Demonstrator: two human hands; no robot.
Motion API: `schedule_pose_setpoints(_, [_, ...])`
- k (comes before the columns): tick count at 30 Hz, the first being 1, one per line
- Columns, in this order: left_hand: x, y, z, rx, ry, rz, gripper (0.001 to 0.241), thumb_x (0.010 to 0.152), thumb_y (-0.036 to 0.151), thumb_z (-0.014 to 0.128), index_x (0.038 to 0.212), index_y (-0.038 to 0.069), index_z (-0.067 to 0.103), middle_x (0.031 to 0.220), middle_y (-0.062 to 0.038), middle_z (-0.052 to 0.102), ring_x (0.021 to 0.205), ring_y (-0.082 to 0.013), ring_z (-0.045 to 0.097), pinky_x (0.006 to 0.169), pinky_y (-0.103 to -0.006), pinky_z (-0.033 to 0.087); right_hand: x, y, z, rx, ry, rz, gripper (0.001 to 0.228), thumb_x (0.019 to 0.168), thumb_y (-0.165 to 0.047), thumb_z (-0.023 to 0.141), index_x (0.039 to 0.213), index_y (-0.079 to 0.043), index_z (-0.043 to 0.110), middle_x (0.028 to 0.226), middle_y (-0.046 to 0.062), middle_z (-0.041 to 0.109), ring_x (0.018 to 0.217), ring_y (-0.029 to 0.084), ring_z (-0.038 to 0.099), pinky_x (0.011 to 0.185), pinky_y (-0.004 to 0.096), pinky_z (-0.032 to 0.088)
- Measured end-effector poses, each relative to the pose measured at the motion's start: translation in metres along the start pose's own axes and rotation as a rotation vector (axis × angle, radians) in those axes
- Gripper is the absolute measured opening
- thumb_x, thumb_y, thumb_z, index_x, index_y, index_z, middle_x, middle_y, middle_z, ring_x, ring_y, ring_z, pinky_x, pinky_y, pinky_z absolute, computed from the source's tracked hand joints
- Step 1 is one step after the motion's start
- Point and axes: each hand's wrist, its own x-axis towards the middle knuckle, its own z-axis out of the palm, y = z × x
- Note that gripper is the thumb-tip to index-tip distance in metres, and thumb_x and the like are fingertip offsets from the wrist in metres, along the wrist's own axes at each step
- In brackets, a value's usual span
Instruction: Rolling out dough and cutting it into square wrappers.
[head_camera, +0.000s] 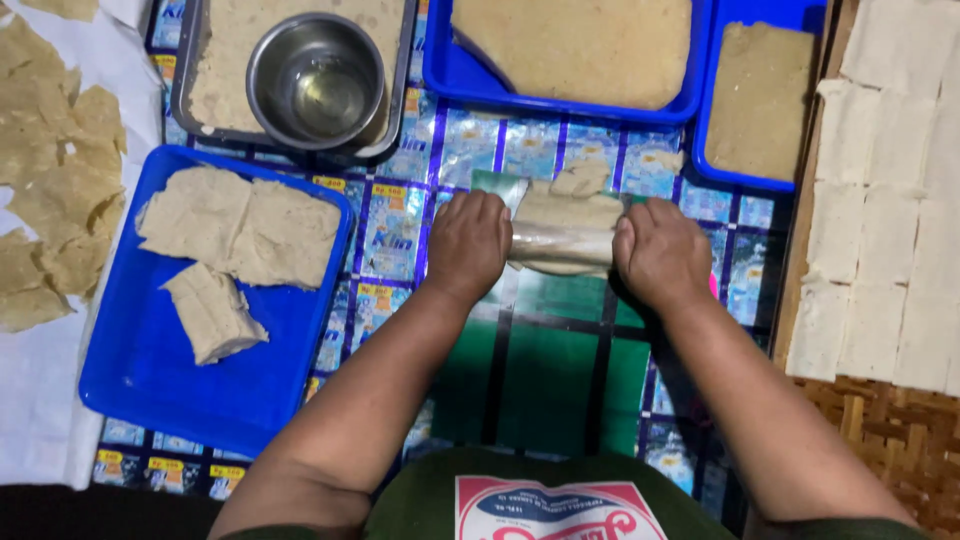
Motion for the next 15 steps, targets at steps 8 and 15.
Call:
schedule_pose_setpoints(8, [0.033, 0.009, -0.009, -0.072, -0.433, -0.229, 0.048, 0.098, 0.022, 0.045, 0.143, 0.005, 0.044, 0.161, -0.022, 0.035, 0.155, -0.0398, 0.022, 0.125, -0.0614, 0.009, 0.044, -0.018, -0.039, 0.333, -0.499, 0.528, 0.062, 0.104, -0.032, 0.042, 0.158, -0.001, 0.04, 0.169, 0.021, 0.012, 0.151, 0.044, 0.026, 0.12, 0.059, 0.028])
schedule_pose_setpoints(15, [0.006, 0.017, -0.026, -0.067, -0.475, -0.144, 0.061, 0.101, 0.023, 0.039, 0.158, 0.001, 0.035, 0.169, -0.023, 0.024, 0.158, -0.0362, 0.02, 0.127, -0.0544, 0.01, -0.008, -0.029, -0.028, 0.129, -0.232, 0.23, 0.059, 0.107, -0.032, 0.039, 0.158, -0.004, 0.05, 0.168, 0.026, 0.029, 0.156, 0.038, 0.025, 0.118, 0.062, 0.021])
